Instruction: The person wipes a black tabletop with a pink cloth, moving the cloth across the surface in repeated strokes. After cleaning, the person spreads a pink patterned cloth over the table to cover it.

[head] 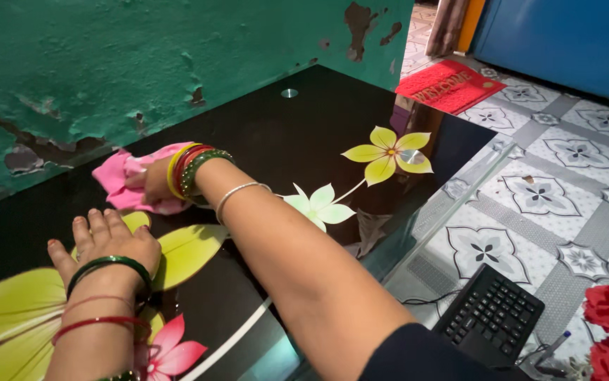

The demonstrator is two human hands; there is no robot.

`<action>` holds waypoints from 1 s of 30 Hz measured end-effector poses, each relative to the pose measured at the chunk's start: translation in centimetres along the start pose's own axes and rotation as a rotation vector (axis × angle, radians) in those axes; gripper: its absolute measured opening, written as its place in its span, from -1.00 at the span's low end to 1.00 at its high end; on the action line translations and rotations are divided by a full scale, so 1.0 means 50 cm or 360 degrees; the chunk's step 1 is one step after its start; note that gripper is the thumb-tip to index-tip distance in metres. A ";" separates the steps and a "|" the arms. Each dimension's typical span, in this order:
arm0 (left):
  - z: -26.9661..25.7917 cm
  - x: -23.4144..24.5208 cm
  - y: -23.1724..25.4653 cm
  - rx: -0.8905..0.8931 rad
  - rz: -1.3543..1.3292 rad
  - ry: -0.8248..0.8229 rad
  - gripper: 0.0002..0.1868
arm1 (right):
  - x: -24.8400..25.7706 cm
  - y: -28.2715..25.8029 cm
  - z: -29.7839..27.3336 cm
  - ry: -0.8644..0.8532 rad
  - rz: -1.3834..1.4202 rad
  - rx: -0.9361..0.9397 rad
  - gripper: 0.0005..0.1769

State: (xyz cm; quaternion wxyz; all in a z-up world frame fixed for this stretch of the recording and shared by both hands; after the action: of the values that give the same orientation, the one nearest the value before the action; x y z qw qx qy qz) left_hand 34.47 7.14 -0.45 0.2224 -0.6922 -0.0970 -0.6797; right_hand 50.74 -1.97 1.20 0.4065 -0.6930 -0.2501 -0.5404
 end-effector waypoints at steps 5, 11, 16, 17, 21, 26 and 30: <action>-0.001 -0.004 -0.008 -0.0018 -0.0069 0.0031 -0.24 | -0.004 -0.080 -0.094 0.0230 -0.0268 -0.0364 -0.41; 0.016 -0.007 -0.020 -0.0047 -0.0137 -0.0069 -0.24 | -0.008 -0.136 -0.190 0.0435 0.0113 -0.0649 -0.31; 0.055 0.010 -0.092 -0.0262 -0.0180 0.0412 -0.22 | 0.002 -0.138 -0.188 0.0414 0.0190 -0.0676 -0.29; 0.060 0.012 -0.113 -0.0292 -0.0211 0.0516 -0.22 | 0.002 -0.135 -0.188 0.0384 0.0183 -0.0681 -0.28; 0.040 -0.014 -0.199 -0.0329 -0.0146 0.0831 -0.22 | -0.001 -0.133 -0.190 0.0369 0.0168 -0.0661 -0.32; 0.024 -0.043 -0.251 -0.0257 -0.0099 0.0889 -0.21 | 0.010 -0.137 -0.195 0.0336 0.0163 -0.0712 -0.31; 0.028 -0.045 -0.291 -0.0195 -0.0199 0.0792 -0.24 | 0.023 -0.112 -0.219 0.0423 -0.0146 -0.0598 -0.40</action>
State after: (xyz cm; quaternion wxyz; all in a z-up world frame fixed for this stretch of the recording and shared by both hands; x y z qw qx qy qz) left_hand 29.26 20.96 -0.06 0.1548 -0.5086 -0.0406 -0.8460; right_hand 40.69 -8.18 4.86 0.2747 -0.6672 -0.1206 -0.6818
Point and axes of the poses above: each hand's wrist, its own z-axis towards the middle knuckle, its own x-axis out of the back of the hand, y = z × x, the point moved 1 cm from there along z, towards the middle knuckle, and after that the axes turned 10 degrees about z, right-handed, at the moved point
